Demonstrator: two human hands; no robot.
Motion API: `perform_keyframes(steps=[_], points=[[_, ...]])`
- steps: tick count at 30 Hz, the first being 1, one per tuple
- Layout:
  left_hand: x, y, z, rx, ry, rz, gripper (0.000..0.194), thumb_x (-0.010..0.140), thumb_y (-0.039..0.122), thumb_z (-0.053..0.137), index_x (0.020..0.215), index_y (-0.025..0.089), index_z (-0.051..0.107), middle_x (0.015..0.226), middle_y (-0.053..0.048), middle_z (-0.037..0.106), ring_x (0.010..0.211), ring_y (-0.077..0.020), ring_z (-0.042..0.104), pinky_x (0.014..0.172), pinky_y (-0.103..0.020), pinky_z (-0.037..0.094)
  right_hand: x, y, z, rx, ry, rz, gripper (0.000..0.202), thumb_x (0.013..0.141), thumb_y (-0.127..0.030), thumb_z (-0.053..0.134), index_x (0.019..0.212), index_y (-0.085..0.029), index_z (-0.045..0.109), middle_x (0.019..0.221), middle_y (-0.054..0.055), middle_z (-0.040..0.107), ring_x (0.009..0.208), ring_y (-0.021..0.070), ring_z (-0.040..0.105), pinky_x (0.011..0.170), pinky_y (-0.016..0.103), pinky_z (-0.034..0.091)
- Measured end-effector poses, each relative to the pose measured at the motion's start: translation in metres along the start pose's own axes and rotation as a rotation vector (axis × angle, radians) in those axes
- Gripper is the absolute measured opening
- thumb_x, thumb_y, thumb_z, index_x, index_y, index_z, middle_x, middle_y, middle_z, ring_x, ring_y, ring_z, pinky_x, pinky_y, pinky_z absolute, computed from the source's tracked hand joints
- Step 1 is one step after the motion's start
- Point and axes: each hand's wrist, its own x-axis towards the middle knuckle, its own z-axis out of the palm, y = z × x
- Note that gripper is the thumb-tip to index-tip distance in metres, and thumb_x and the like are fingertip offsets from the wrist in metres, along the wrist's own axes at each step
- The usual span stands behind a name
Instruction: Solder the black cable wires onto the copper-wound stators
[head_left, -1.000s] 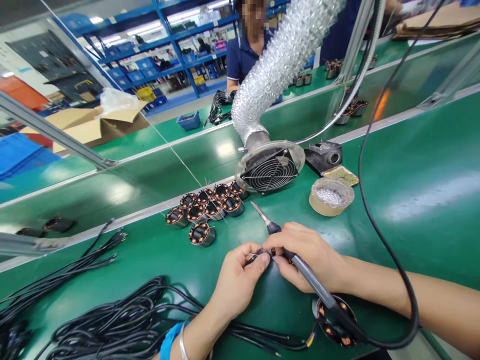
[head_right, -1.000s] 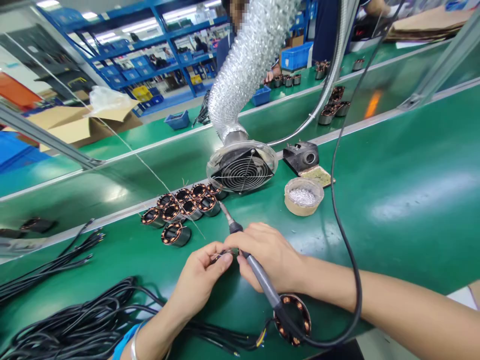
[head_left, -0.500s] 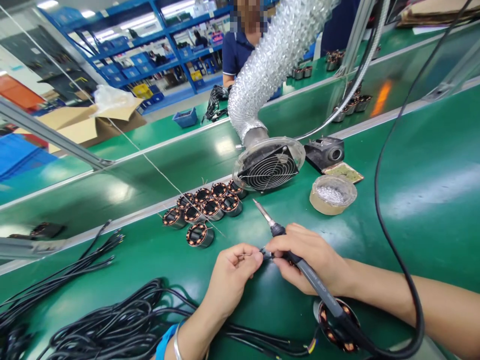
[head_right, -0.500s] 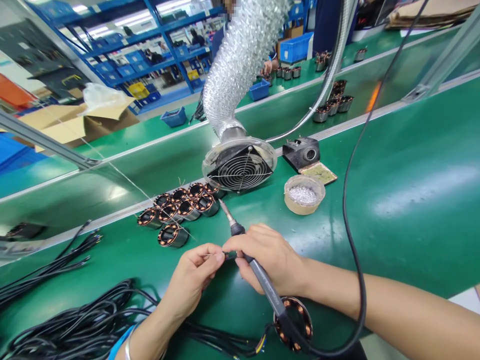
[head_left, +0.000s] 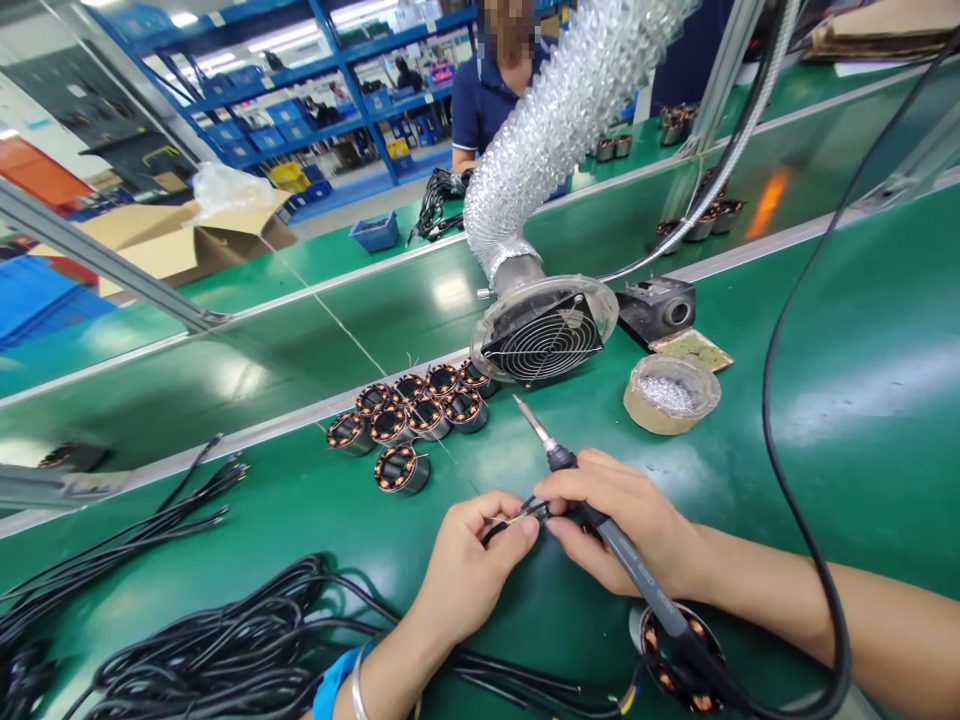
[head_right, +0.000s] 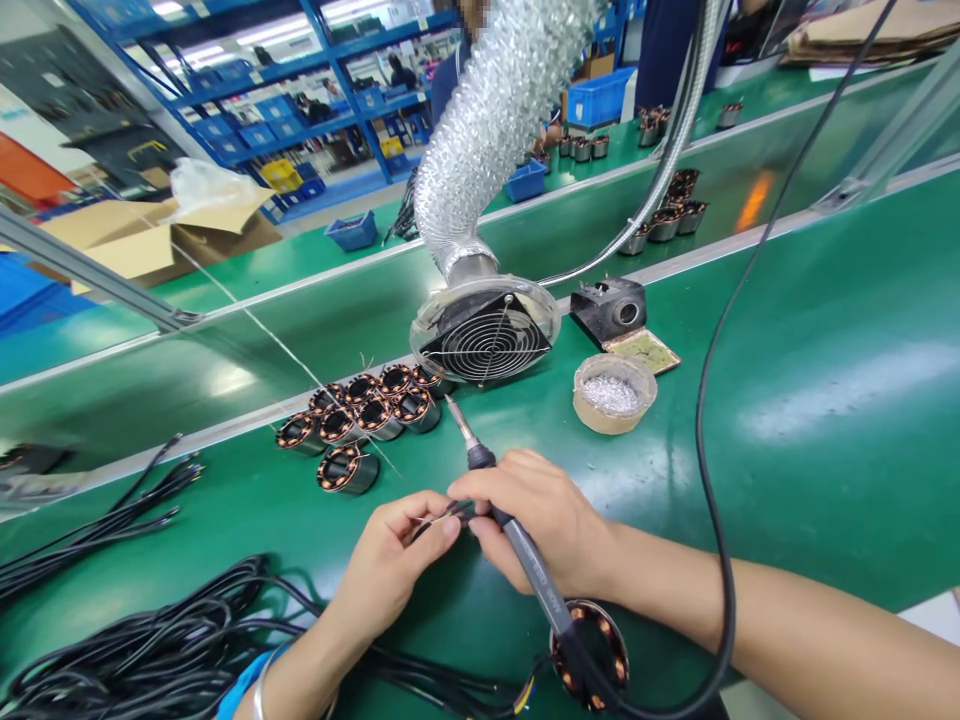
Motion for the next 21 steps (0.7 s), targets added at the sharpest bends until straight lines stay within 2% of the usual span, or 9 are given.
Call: perform_keyframes(steps=[5, 13, 18, 21], points=[[0.0011, -0.0047, 0.0011, 0.072, 0.008, 0.017, 0.031, 0.084, 0.042, 0.061, 0.068, 0.015, 0.06, 0.061, 0.003, 0.047, 0.06, -0.0114, 0.037, 0.058, -0.023, 0.031, -0.0012, -0.0012, 0.0011, -0.02, -0.006, -0.009, 0.031, 0.081, -0.005, 0.053, 0.11, -0.017, 0.056, 0.079, 0.001, 0.063, 0.07, 0.0146, 0.052, 0.067, 0.03, 0.043], [0.0014, -0.0028, 0.0017, 0.152, -0.022, 0.03, 0.034, 0.089, 0.044, 0.053, 0.071, 0.016, 0.06, 0.063, 0.002, 0.046, 0.061, -0.0124, 0.038, 0.057, -0.024, 0.031, 0.0001, 0.0, 0.0024, -0.001, 0.0, 0.024, 0.028, 0.08, -0.005, 0.052, 0.105, -0.018, 0.055, 0.076, -0.001, 0.061, 0.067, 0.0135, 0.053, 0.066, 0.029, 0.044], [0.0016, -0.0021, 0.0017, 0.059, -0.003, 0.015, 0.034, 0.084, 0.046, 0.06, 0.068, 0.017, 0.053, 0.06, 0.005, 0.039, 0.057, -0.0106, 0.032, 0.055, -0.022, 0.028, -0.0008, -0.0004, 0.0013, 0.027, 0.017, 0.029, 0.032, 0.079, -0.004, 0.053, 0.107, -0.019, 0.055, 0.076, -0.001, 0.062, 0.068, 0.0141, 0.054, 0.067, 0.029, 0.046], [0.0011, -0.0015, 0.0008, -0.022, 0.008, 0.014, 0.034, 0.083, 0.047, 0.06, 0.068, 0.018, 0.052, 0.056, 0.007, 0.034, 0.054, -0.0101, 0.029, 0.053, -0.022, 0.026, 0.0006, 0.0003, -0.0011, 0.038, 0.03, 0.021, 0.036, 0.079, -0.008, 0.058, 0.113, -0.018, 0.054, 0.085, 0.002, 0.063, 0.073, 0.0158, 0.054, 0.068, 0.03, 0.048]])
